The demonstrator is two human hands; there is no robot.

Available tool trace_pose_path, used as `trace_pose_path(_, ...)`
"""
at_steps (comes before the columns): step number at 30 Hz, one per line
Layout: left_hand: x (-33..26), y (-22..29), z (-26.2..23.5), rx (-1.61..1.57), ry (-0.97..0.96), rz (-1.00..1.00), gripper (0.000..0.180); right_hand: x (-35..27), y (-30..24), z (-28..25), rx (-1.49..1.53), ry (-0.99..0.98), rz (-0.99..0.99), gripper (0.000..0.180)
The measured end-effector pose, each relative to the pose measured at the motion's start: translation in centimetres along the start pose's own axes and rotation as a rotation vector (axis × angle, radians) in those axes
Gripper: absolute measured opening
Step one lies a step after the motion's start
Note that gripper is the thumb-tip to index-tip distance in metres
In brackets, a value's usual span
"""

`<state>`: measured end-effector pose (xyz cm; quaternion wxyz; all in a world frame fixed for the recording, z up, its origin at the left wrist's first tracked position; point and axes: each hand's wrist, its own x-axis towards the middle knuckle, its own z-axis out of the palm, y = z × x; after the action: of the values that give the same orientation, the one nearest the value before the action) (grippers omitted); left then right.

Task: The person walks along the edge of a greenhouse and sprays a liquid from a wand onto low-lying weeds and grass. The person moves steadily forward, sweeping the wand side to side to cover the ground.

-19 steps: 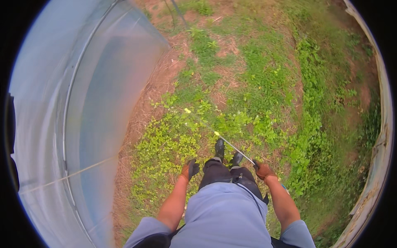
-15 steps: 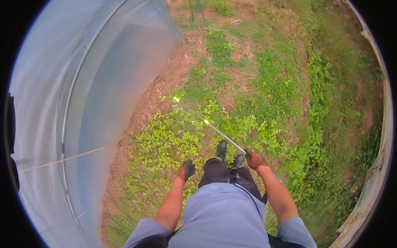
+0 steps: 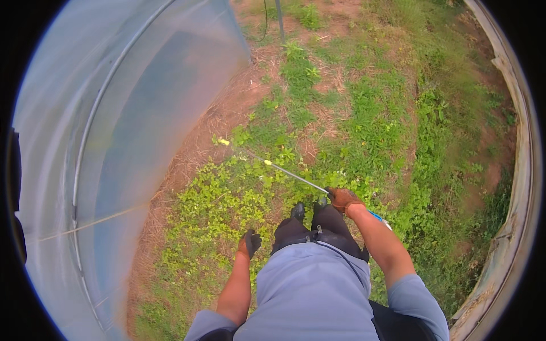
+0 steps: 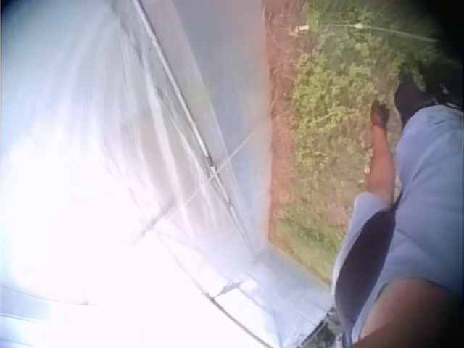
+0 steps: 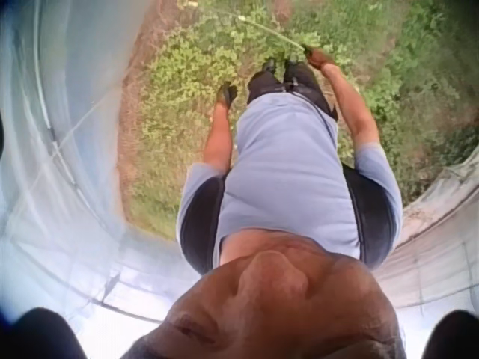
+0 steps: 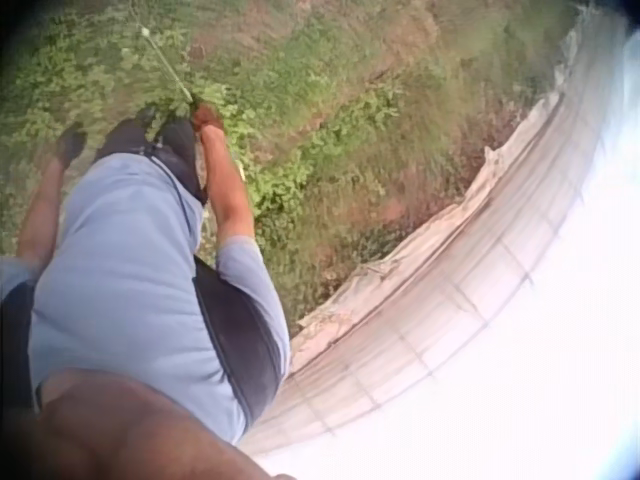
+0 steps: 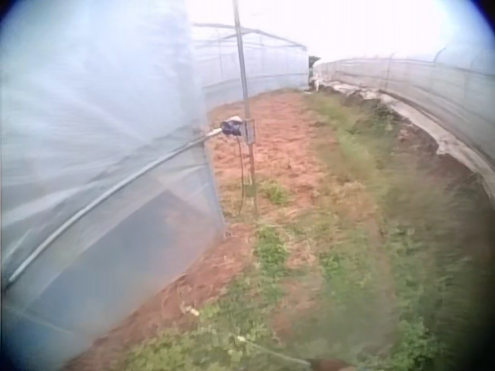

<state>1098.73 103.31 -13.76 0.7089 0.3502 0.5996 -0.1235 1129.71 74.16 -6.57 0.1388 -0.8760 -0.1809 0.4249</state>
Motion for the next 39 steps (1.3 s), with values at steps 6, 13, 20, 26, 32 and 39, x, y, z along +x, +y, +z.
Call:
trace_pose_path(6,3.0,2.9,5.6,0.018,-0.104,0.07,0.055,-0.6,8.5,-4.3,0.181,0.201,0.303,0.04)
trace_pose_path(13,6.4,6.9,13.7,0.038,-0.092,0.034,0.052,3.2,11.4,-9.4,0.061,0.006,0.089,0.036)
trace_pose_path(20,8.5,13.0,25.2,0.069,0.027,0.002,0.057,12.2,16.3,-18.9,0.024,-0.018,0.154,0.034)
trace_pose_path(26,9.1,21.4,39.3,0.21,-0.044,0.154,0.053,18.7,19.7,-27.9,0.196,-0.013,0.094,0.033)
trace_pose_path(32,8.1,28.9,46.2,0.24,-0.053,0.298,0.056,20.3,22.8,-32.8,0.021,-0.117,0.023,0.035)
trace_pose_path(39,13.6,24.9,39.4,0.105,0.036,0.093,0.053,25.4,24.0,-35.5,0.31,0.152,0.19,0.038)
